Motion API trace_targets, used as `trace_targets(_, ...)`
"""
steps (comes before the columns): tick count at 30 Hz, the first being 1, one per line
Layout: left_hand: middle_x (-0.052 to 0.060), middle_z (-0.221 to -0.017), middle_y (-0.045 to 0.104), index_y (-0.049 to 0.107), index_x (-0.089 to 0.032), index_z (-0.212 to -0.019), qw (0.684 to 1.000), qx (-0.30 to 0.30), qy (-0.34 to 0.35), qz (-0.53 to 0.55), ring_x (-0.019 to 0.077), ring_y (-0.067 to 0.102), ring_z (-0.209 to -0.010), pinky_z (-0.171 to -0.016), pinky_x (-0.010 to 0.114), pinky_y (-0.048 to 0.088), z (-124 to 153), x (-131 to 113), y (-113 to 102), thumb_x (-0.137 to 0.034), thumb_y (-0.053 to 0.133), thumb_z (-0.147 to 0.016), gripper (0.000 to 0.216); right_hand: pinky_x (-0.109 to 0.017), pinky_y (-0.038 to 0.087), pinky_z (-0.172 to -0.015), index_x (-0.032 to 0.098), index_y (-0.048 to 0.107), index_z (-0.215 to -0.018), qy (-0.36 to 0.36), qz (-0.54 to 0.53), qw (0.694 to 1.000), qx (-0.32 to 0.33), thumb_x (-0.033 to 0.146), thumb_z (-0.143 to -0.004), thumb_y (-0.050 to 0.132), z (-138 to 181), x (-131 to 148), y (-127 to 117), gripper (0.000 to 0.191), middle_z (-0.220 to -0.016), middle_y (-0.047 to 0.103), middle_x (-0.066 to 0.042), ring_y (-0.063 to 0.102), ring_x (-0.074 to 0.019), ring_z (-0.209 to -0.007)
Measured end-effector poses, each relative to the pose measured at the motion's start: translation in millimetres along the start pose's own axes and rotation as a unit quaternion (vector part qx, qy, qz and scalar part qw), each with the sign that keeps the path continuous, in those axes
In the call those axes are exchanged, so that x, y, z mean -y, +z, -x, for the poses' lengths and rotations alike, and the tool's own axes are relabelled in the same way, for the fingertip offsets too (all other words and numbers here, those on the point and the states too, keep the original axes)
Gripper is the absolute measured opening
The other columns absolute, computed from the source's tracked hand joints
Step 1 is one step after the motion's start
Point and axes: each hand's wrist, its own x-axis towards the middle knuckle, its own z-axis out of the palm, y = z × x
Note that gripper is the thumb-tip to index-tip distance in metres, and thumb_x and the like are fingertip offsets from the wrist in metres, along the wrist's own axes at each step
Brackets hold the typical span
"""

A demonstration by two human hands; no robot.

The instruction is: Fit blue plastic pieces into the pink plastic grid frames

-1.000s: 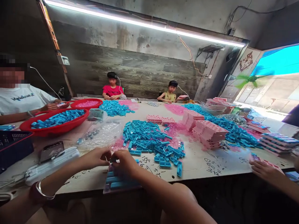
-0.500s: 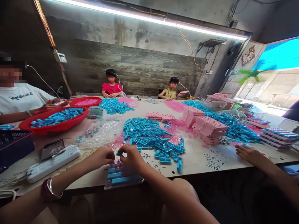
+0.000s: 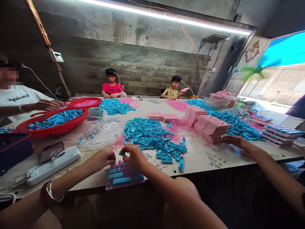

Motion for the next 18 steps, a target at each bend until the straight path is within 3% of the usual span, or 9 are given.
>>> trace_targets(9,0.001,-0.064,0.061,0.060,-0.014,-0.068,0.999,-0.002,0.003,0.035,0.0145,0.055,-0.063,-0.056,0.022,0.037,2,3,-8,-0.020,0.054,-0.062,0.010,-0.022,0.044,-0.070,0.014,0.064,-0.076,-0.026,-0.031,0.999,0.023,-0.001,-0.063,0.056,3,-2,6,0.022,-0.076,0.066,-0.002,0.059,-0.0117,-0.073)
trace_targets(14,0.000,-0.067,0.061,0.057,-0.014,-0.075,0.993,0.002,-0.023,0.119,0.0147,0.056,-0.064,-0.055,0.021,0.038,7,4,-21,-0.027,0.059,-0.062,0.018,-0.021,0.045,-0.067,0.014,0.066,-0.079,-0.058,-0.055,0.995,0.063,0.005,-0.068,0.059,-1,-2,15,0.015,-0.079,0.066,-0.004,0.059,-0.0111,-0.071)
trace_targets(18,0.001,-0.068,0.063,0.059,-0.013,-0.073,0.992,0.017,-0.011,0.127,0.0155,0.056,-0.066,-0.057,0.022,0.038,8,4,-21,-0.033,0.060,-0.063,0.022,-0.020,0.046,-0.066,0.014,0.067,-0.081,-0.068,-0.059,0.991,0.097,0.011,-0.071,0.061,-2,-2,20,0.012,-0.079,0.066,-0.004,0.060,-0.0112,-0.071)
